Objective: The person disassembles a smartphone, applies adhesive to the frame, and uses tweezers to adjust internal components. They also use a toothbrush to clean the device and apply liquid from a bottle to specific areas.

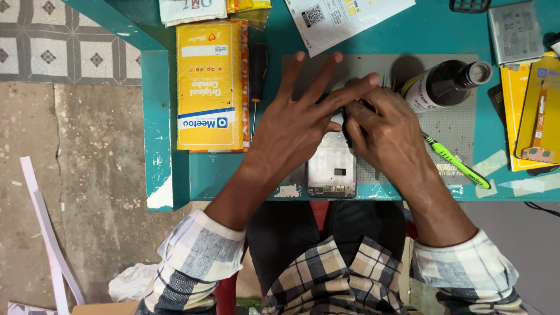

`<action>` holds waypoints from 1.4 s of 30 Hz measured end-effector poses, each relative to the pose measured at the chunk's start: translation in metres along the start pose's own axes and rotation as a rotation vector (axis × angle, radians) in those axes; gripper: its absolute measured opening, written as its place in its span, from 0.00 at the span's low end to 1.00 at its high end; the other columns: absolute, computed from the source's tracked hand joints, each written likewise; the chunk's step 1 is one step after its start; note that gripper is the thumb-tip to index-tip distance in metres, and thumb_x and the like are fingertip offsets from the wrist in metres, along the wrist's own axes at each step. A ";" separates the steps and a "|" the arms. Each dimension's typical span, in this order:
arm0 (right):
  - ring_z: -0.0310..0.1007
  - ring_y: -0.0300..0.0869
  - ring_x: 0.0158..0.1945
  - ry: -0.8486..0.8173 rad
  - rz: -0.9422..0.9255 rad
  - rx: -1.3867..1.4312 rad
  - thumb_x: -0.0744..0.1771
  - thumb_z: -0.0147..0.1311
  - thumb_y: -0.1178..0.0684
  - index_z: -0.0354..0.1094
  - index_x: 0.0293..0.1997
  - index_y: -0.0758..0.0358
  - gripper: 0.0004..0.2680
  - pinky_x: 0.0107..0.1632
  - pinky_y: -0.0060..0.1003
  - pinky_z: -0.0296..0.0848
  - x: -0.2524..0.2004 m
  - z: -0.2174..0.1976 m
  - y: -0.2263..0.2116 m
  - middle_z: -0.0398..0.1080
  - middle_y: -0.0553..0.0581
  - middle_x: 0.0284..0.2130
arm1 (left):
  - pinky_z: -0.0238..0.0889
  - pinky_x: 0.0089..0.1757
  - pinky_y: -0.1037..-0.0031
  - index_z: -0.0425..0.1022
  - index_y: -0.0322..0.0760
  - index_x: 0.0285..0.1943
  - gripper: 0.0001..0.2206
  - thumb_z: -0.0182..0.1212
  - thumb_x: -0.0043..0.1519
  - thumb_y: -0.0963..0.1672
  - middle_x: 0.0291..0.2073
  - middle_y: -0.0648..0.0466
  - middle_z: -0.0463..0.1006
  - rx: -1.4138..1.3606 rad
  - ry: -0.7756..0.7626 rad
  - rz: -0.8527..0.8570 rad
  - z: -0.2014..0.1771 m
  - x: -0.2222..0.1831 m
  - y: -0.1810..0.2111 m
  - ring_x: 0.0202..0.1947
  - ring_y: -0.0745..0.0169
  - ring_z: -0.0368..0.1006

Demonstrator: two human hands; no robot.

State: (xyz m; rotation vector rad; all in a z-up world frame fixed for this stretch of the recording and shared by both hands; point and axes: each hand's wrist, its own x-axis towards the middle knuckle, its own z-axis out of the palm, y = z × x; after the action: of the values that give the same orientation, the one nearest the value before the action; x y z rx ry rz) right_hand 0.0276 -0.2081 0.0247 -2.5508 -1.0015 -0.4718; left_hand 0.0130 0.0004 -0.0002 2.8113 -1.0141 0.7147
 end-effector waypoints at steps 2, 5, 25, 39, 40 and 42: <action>0.75 0.54 0.45 -0.006 -0.005 -0.003 0.63 0.64 0.65 0.76 0.45 0.73 0.09 0.49 0.48 0.76 0.000 0.000 0.000 0.72 0.65 0.42 | 0.29 0.74 0.42 0.84 0.42 0.56 0.13 0.62 0.69 0.49 0.81 0.65 0.36 -0.002 -0.026 0.015 0.002 -0.001 0.002 0.81 0.50 0.32; 0.75 0.55 0.46 -0.012 -0.015 -0.015 0.62 0.65 0.64 0.77 0.45 0.72 0.09 0.49 0.48 0.76 0.000 -0.001 0.001 0.72 0.65 0.42 | 0.30 0.76 0.40 0.85 0.37 0.55 0.18 0.60 0.68 0.52 0.81 0.65 0.37 -0.061 -0.037 0.006 0.004 -0.001 0.002 0.83 0.49 0.31; 0.76 0.50 0.46 0.032 -0.049 -0.084 0.63 0.65 0.61 0.77 0.50 0.66 0.11 0.47 0.44 0.76 0.008 -0.004 -0.002 0.73 0.59 0.42 | 0.35 0.75 0.40 0.78 0.41 0.66 0.24 0.68 0.63 0.52 0.81 0.68 0.46 -0.183 0.074 -0.079 0.010 -0.010 -0.002 0.81 0.52 0.41; 0.75 0.51 0.47 0.040 -0.044 -0.044 0.63 0.63 0.62 0.77 0.48 0.67 0.10 0.49 0.45 0.74 0.005 -0.007 -0.005 0.73 0.60 0.44 | 0.36 0.74 0.39 0.81 0.43 0.61 0.20 0.68 0.63 0.51 0.80 0.70 0.47 -0.182 0.040 -0.089 0.004 -0.006 -0.002 0.80 0.52 0.42; 0.75 0.52 0.47 0.033 -0.037 -0.044 0.63 0.63 0.62 0.76 0.48 0.67 0.10 0.49 0.46 0.74 0.004 -0.006 -0.005 0.73 0.60 0.44 | 0.36 0.73 0.39 0.81 0.43 0.59 0.18 0.68 0.63 0.51 0.79 0.70 0.48 -0.178 -0.017 -0.088 0.003 -0.006 -0.002 0.80 0.52 0.43; 0.74 0.52 0.45 0.024 -0.027 -0.052 0.63 0.63 0.63 0.76 0.46 0.67 0.09 0.48 0.46 0.74 0.005 -0.005 -0.004 0.73 0.60 0.42 | 0.36 0.74 0.40 0.80 0.45 0.60 0.18 0.67 0.64 0.51 0.80 0.70 0.49 -0.172 -0.015 -0.076 0.003 -0.005 -0.003 0.80 0.52 0.42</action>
State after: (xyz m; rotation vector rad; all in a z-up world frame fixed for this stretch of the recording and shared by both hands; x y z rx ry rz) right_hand 0.0276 -0.2046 0.0323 -2.5740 -1.0285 -0.5420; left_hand 0.0124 0.0047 -0.0053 2.6940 -0.9179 0.5702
